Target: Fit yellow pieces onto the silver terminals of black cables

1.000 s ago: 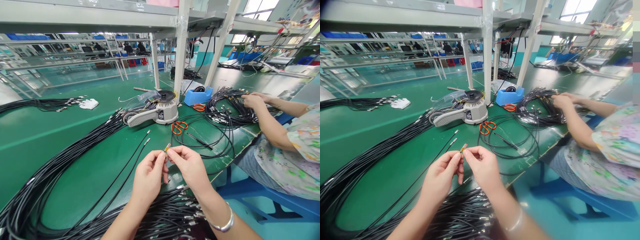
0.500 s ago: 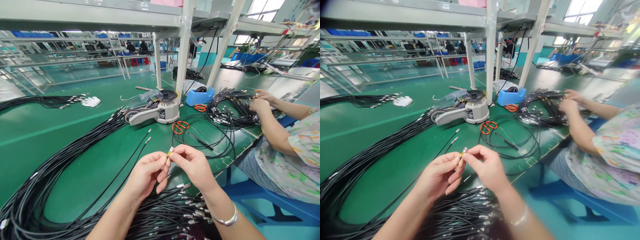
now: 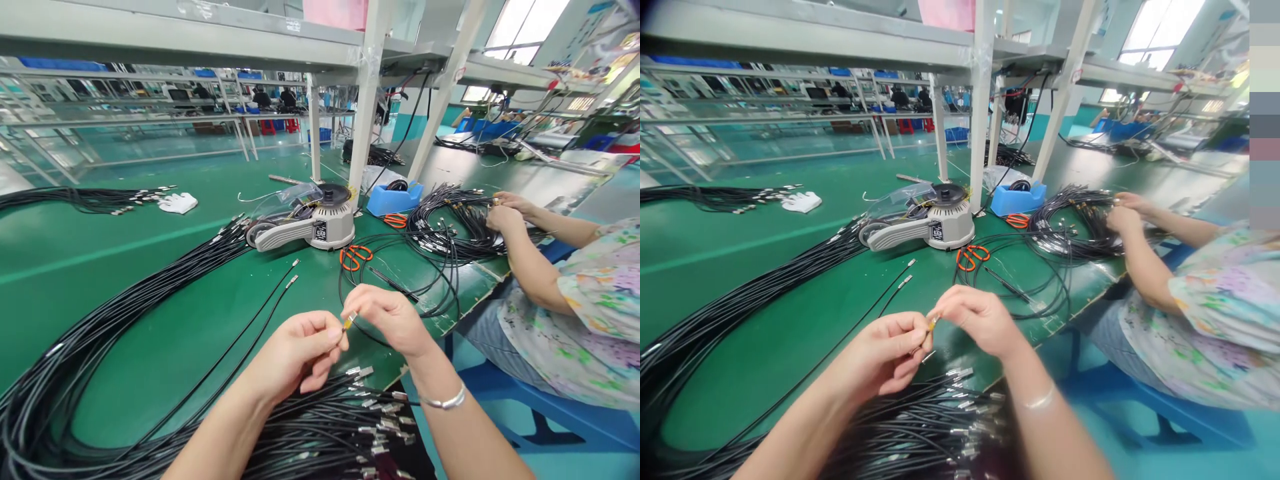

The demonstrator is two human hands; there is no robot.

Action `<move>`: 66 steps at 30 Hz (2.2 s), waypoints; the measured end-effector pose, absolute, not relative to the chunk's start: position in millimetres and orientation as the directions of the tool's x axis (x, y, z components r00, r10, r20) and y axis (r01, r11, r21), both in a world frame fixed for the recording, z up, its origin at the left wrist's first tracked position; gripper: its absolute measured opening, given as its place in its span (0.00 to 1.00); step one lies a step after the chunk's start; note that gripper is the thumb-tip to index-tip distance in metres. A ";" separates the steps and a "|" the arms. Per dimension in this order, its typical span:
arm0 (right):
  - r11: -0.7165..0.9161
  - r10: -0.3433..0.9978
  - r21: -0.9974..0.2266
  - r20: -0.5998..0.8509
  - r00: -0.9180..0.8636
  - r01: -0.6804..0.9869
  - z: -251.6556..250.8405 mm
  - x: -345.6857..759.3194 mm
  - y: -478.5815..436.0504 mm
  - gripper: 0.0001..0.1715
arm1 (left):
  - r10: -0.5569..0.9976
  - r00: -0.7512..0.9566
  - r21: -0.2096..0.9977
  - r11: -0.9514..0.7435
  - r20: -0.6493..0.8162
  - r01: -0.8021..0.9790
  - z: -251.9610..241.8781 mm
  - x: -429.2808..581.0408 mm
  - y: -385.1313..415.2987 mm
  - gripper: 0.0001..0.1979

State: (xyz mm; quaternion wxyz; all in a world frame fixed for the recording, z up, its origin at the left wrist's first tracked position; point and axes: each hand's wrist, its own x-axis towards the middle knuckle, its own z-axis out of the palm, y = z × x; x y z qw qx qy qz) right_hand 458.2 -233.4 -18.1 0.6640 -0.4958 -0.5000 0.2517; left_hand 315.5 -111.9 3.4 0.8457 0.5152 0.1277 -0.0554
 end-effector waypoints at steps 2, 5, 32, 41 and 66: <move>0.251 0.855 -0.960 0.279 0.437 0.123 -16.7 465.9 -242.1 0.14 | 0.255 0.930 0.957 0.192 -0.263 0.218 7.9 316.9 -116.8 0.12; 0.081 0.865 -0.992 0.117 0.487 0.093 -11.9 470.4 -252.8 0.12 | 0.434 0.892 0.948 -0.213 -0.124 0.236 10.8 317.8 -125.1 0.11; -0.202 0.814 -0.968 -0.084 0.574 0.146 -14.2 455.5 -278.9 0.11 | 0.403 0.913 0.761 -0.609 0.055 0.223 -12.3 296.8 -141.4 0.17; -0.185 0.789 -0.976 -0.078 0.609 0.114 -12.4 444.4 -280.5 0.11 | 0.280 0.867 0.484 -0.873 0.413 0.052 -17.9 313.2 -160.6 0.10; -0.204 0.747 -0.979 -0.142 0.650 0.021 -21.9 443.0 -282.6 0.12 | 0.362 0.921 0.803 -0.503 -0.140 0.320 3.7 317.2 -151.9 0.14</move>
